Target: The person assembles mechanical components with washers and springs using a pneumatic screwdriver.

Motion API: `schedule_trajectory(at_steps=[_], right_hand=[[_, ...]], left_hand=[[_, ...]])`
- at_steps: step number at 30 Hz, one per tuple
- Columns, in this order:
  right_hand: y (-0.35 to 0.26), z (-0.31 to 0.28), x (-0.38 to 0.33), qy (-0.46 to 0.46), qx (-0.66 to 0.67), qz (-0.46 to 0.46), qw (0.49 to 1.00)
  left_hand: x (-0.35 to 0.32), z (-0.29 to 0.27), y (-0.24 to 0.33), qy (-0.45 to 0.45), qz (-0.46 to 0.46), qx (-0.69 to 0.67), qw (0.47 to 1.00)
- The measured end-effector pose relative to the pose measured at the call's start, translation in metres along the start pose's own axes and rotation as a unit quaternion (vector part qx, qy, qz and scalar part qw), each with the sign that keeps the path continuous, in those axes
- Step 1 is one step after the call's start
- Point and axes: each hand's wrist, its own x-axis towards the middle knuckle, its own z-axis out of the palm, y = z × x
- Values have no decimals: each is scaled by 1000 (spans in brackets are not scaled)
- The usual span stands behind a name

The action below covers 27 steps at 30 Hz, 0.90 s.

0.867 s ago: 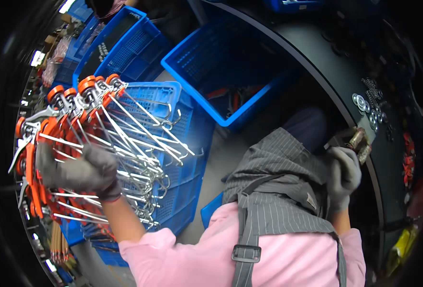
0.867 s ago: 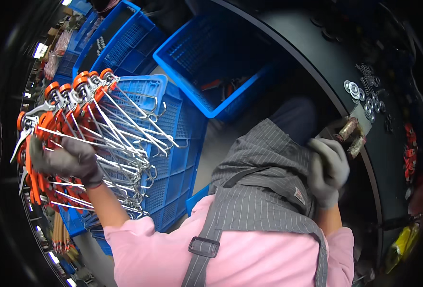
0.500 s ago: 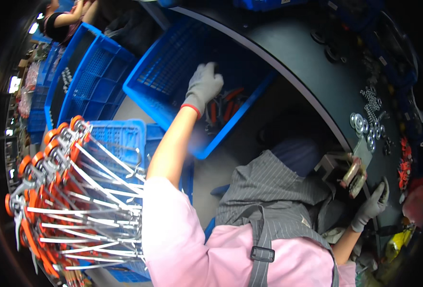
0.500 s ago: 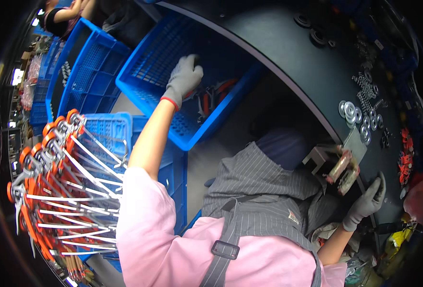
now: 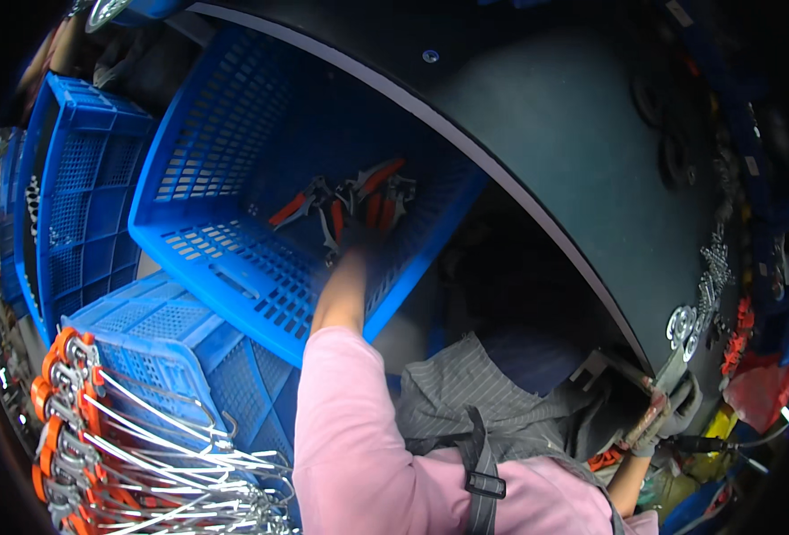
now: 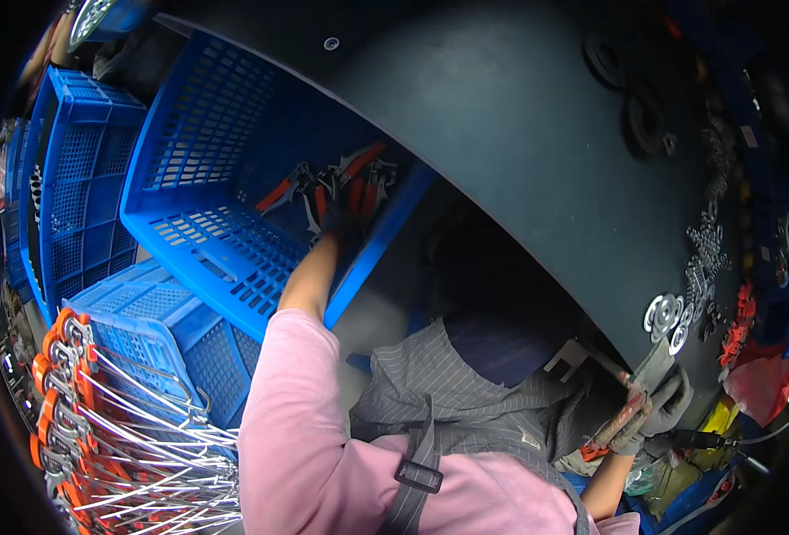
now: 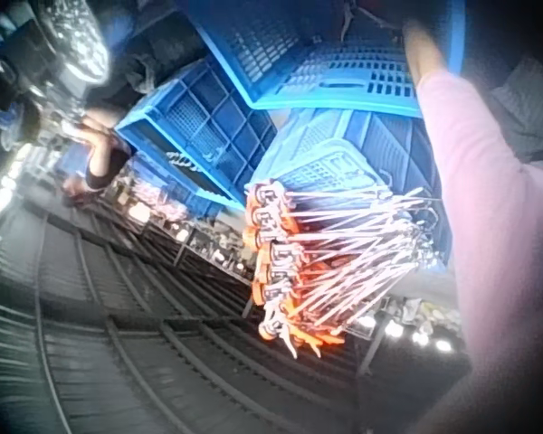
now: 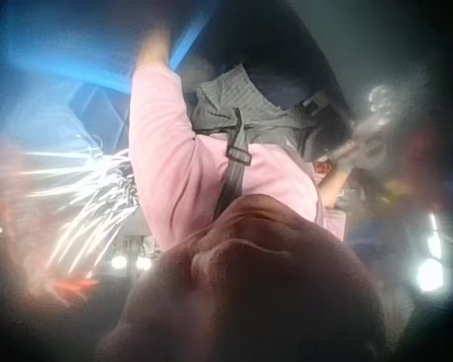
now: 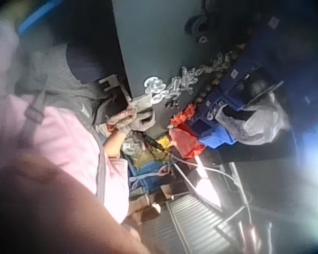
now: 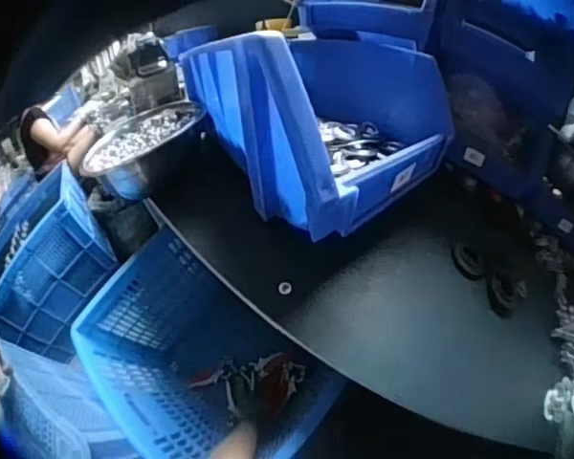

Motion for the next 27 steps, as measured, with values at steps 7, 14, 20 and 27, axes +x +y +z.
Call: schedule_trajectory(at_steps=[7, 14, 20, 27], right_hand=[[-6, 2, -2, -5, -198, -97, 975], [-38, 10, 10, 13, -214, -122, 969], [-109, 2, 33, 105, 161, 197, 961], [-233, -59, 29, -126, 254, -80, 956]], left_hand=[[-41, 40, 53, -234, -71, 761, 601], [-47, 52, 144, -474, 103, 836, 256], [-153, 98, 309, -98, -121, 339, 928], [-422, 179, 484, -296, -44, 346, 889]])
